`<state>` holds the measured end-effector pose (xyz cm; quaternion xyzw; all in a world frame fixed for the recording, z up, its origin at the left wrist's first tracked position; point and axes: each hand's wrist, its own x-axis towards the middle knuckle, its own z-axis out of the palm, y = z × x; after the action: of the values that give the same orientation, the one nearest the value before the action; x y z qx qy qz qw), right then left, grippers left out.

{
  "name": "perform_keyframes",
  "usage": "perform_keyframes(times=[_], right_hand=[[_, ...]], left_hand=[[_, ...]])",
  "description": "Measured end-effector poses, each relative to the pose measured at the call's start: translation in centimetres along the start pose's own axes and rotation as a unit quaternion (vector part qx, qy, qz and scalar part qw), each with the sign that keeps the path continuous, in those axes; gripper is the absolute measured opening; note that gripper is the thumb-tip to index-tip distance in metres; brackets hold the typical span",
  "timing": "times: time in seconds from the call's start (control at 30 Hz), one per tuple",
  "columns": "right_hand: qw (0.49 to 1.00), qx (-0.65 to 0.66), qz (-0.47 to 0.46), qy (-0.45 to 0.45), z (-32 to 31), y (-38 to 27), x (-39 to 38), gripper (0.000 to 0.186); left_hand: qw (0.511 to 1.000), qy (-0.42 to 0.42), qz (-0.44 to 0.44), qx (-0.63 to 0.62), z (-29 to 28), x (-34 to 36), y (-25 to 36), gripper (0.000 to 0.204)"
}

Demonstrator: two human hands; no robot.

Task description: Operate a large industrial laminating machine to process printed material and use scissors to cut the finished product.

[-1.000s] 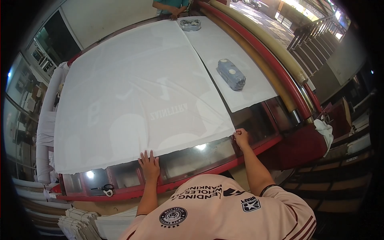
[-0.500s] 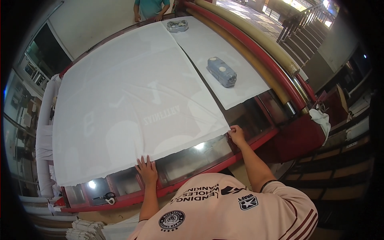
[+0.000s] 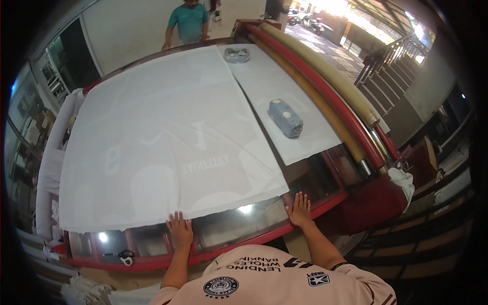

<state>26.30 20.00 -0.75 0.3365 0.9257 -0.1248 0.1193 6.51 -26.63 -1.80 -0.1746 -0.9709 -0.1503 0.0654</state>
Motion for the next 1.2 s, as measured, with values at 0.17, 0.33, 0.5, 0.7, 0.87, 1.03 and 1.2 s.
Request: perform_keyframes(times=[0.17,0.33,0.5,0.7,0.87,1.03,1.2], right_hand=[[0.999,0.02,0.022,-0.039,-1.2,-0.4,-0.1,0.102],[0.995,0.019,0.021,-0.092,-1.9,-0.7,-0.3,0.104],[0.995,0.022,0.023,-0.099,-2.1,-1.1,-0.7,0.105],[0.994,0.021,0.024,-0.105,-2.0,-1.0,-0.5,0.104],[0.995,0.015,0.032,-0.094,-2.1,-1.9,-1.0,0.106],[0.989,0.031,0.094,-0.108,-2.9,-3.2,-1.9,0.106],[0.983,0.03,0.102,-0.146,-3.3,-3.3,-1.4,0.11]], left_hand=[[1.0,-0.005,0.003,0.003,-0.4,-0.1,0.0,0.056],[0.999,-0.008,0.04,-0.016,-1.0,0.0,-0.1,0.055],[0.997,-0.037,0.071,-0.005,-1.5,0.4,-0.7,0.059],[0.998,0.044,0.034,0.001,-1.7,1.3,-1.4,0.059],[1.0,-0.011,0.009,-0.007,-1.3,1.3,-2.1,0.056],[0.999,0.004,0.009,-0.03,-1.5,1.6,-2.0,0.056],[0.999,-0.022,-0.018,-0.018,-2.7,1.9,-1.1,0.055]])
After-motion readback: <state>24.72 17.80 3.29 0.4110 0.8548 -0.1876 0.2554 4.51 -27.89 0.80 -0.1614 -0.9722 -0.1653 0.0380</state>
